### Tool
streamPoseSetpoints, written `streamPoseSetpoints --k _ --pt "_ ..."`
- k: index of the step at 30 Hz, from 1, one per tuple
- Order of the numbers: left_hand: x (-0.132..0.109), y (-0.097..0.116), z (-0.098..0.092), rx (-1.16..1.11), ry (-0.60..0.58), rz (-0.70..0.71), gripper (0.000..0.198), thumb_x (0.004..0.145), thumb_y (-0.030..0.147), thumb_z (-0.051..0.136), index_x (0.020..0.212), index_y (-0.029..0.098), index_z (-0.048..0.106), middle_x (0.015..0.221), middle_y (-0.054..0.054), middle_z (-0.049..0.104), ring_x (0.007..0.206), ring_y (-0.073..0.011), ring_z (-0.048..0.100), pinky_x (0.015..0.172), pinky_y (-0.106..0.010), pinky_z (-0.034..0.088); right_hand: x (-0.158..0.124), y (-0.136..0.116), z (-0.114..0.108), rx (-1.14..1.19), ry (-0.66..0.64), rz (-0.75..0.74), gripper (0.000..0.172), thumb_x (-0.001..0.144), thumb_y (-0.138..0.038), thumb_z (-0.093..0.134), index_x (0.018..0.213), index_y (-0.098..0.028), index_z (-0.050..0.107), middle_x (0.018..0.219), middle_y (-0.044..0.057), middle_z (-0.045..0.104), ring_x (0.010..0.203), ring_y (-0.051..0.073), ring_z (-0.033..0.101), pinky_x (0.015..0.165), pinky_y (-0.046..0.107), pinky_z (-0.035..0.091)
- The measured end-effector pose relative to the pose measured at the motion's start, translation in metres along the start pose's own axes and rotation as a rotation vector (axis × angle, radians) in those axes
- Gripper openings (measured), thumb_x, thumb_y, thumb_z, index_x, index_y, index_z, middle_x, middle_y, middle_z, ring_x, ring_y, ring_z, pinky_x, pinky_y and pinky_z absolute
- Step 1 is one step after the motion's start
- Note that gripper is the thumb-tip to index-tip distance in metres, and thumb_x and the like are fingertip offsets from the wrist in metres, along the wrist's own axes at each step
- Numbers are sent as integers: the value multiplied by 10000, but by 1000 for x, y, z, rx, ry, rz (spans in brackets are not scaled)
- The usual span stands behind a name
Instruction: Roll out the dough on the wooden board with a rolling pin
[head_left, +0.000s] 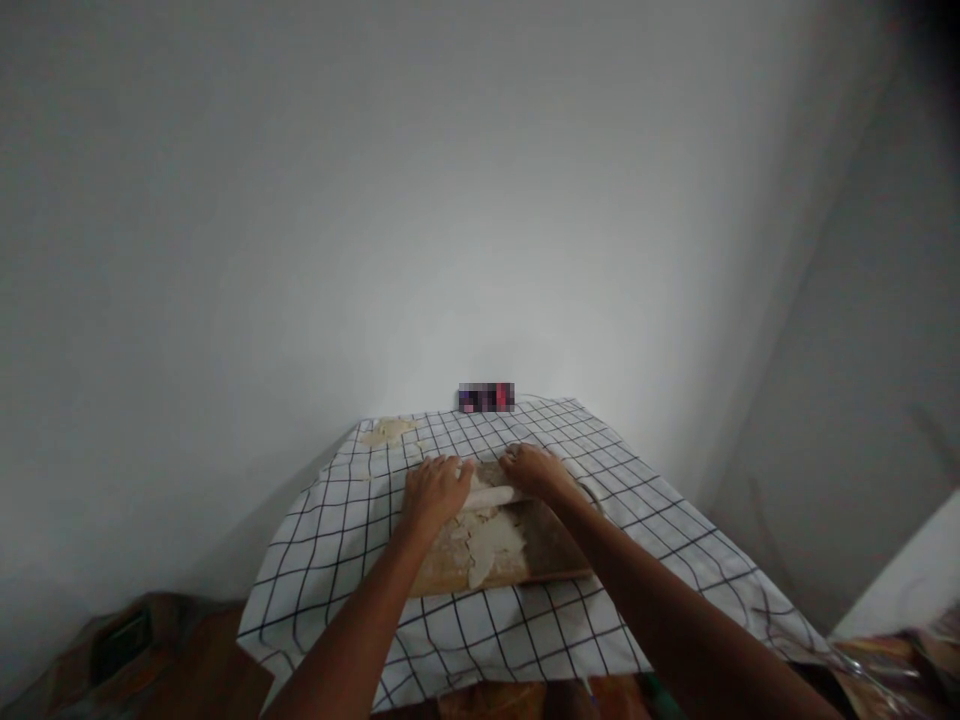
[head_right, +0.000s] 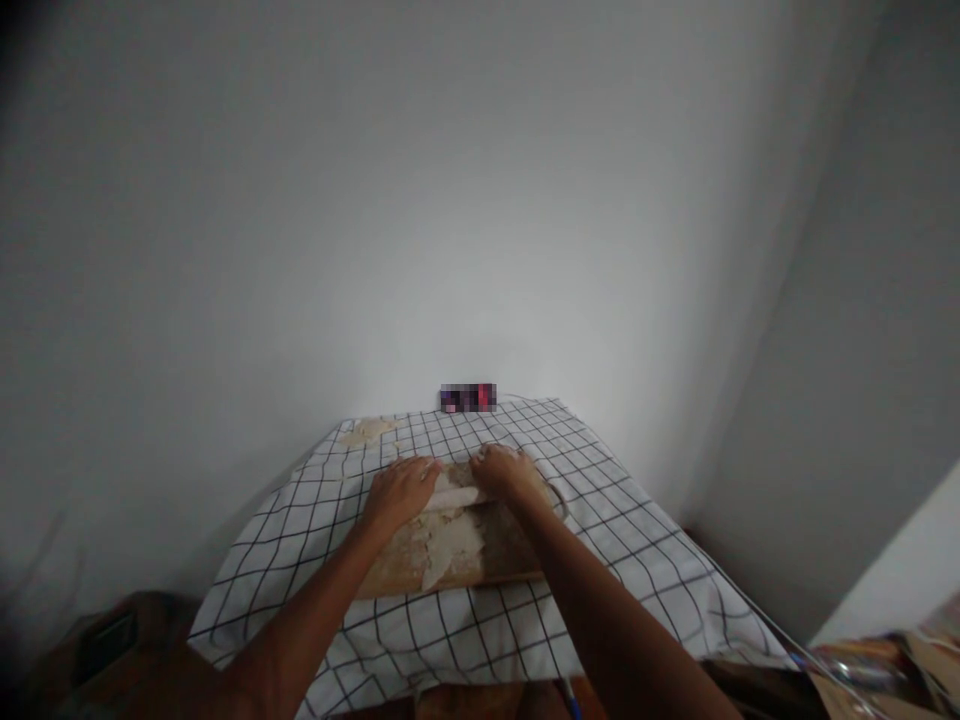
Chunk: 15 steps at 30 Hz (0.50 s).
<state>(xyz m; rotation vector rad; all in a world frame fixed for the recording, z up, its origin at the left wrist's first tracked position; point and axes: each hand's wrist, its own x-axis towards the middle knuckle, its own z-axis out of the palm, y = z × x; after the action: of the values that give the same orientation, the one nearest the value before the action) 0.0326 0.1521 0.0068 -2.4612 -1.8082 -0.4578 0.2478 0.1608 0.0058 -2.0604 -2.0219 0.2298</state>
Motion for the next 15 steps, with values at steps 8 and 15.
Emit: streamPoseSetpoints --k 8,15 --pt "-4 5 -3 39 -6 -47 513 1209 490 393 1242 226 831 1337 -114 848 1300 -307 747 1143 -453 535 -7 -3 -5 -41 -15 -11 477 1159 -403 418 1347 -165 786 1428 223 784 1351 342 745 1136 479 535" --pt "-28 4 10 95 143 48 422 1176 378 435 1309 231 808 1361 -125 828 1311 -309 716 1192 -460 504 -28 -1 -3 -76 51 -84 496 1191 -408 369 1339 -184 786 1455 203 779 1380 342 714 1179 520 497"
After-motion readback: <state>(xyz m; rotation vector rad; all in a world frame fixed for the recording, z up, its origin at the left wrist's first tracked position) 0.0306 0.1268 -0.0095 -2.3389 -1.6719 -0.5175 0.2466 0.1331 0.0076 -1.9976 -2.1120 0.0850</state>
